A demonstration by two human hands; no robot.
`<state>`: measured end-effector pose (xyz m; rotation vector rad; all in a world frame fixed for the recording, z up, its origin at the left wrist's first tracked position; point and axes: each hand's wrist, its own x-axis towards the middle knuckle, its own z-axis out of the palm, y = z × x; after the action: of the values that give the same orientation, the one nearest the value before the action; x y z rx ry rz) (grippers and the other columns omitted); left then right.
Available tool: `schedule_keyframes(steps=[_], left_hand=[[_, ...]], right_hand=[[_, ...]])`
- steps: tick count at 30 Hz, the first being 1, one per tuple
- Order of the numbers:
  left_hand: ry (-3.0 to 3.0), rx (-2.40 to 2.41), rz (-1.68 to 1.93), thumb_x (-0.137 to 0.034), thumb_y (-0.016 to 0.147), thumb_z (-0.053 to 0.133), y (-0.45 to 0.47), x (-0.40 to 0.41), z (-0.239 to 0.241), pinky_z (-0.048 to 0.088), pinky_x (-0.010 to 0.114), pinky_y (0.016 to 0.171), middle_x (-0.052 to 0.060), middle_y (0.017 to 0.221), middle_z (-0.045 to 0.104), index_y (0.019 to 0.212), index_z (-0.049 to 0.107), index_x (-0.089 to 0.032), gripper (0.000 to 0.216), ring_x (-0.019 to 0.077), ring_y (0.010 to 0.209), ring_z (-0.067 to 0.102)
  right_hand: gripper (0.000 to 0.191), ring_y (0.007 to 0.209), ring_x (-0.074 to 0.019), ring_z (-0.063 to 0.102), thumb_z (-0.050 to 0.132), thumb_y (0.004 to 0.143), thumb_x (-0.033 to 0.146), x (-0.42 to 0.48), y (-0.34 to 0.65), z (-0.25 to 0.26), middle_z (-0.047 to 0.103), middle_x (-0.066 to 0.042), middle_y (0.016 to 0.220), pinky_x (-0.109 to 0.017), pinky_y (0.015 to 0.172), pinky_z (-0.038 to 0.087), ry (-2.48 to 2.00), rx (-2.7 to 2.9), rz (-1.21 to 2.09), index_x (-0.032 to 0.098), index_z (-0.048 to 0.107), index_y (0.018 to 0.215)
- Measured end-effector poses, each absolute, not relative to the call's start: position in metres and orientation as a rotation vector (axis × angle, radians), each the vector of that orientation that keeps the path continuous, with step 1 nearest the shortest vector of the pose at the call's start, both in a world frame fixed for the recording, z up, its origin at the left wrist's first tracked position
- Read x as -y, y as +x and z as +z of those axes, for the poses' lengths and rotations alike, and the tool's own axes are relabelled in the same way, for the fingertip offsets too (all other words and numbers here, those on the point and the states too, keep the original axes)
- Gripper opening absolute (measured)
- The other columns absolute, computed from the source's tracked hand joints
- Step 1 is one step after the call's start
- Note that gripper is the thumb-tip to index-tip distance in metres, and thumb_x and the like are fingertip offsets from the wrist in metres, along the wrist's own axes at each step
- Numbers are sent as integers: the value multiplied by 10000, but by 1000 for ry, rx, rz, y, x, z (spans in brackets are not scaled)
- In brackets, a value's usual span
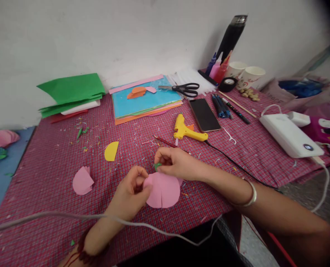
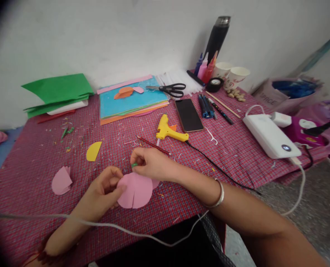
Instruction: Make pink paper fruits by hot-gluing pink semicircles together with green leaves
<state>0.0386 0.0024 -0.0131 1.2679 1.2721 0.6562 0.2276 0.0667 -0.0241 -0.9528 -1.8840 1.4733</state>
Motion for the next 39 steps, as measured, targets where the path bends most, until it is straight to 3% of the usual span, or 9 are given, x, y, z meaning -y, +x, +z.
schedule_keyframes(steps=[4,11,17,22,25,29,35,39], left_hand=[[1575,-1467,645,-237,746,582,24,1,-19,244,188,425,-112,481,317,720,456,-211,131,73,418,331],[1813,-1697,574,-238,773,553,-4,9,-20,337,234,501,-70,560,486,778,511,-218,46,115,479,475],[1724,-1630,745,-233,809,562,-2,11,-24,376,238,523,-44,619,529,776,537,-206,49,119,544,515],[1330,-1338,977,-200,787,629,1,10,-27,399,220,526,-35,638,542,768,583,-195,50,103,567,503],[989,-1116,976,-189,745,685,4,12,-22,450,236,576,-21,663,592,733,620,-199,67,109,596,561],[709,-941,846,-219,696,747,13,17,-10,482,270,590,5,650,639,703,658,-206,90,136,602,604],[797,-958,860,-218,678,767,29,11,-8,500,263,635,0,688,648,711,699,-208,77,127,641,601],[883,-1002,913,-200,709,740,30,9,-12,508,264,635,-1,694,652,723,712,-217,36,122,632,594]], right_hand=[[86,669,-116,533,542,804,154,-75,237,-17,560,25,723,-253,616,391,-1087,1936,1266,180,544,886],[122,648,-150,536,559,852,292,-75,261,4,615,-15,718,-287,598,327,-1254,2461,826,184,586,801],[167,720,-196,541,656,758,296,-60,257,-1,596,-61,837,-311,609,319,-1232,2722,568,183,535,782],[200,722,-147,516,540,887,273,-63,256,3,564,-40,855,-296,653,359,-1087,2623,892,187,501,711],[224,751,-143,514,554,888,283,-67,261,12,575,-38,880,-297,682,388,-1014,2360,1207,189,479,699],[260,620,-104,465,634,839,344,-68,266,22,524,13,723,-247,544,365,-951,1902,1671,195,476,698],[256,567,-72,466,695,800,330,-70,264,17,551,40,713,-203,478,332,-957,1568,1849,188,563,967],[211,575,-64,456,682,810,323,-68,258,4,529,37,688,-201,505,342,-907,1591,1958,151,558,803]])
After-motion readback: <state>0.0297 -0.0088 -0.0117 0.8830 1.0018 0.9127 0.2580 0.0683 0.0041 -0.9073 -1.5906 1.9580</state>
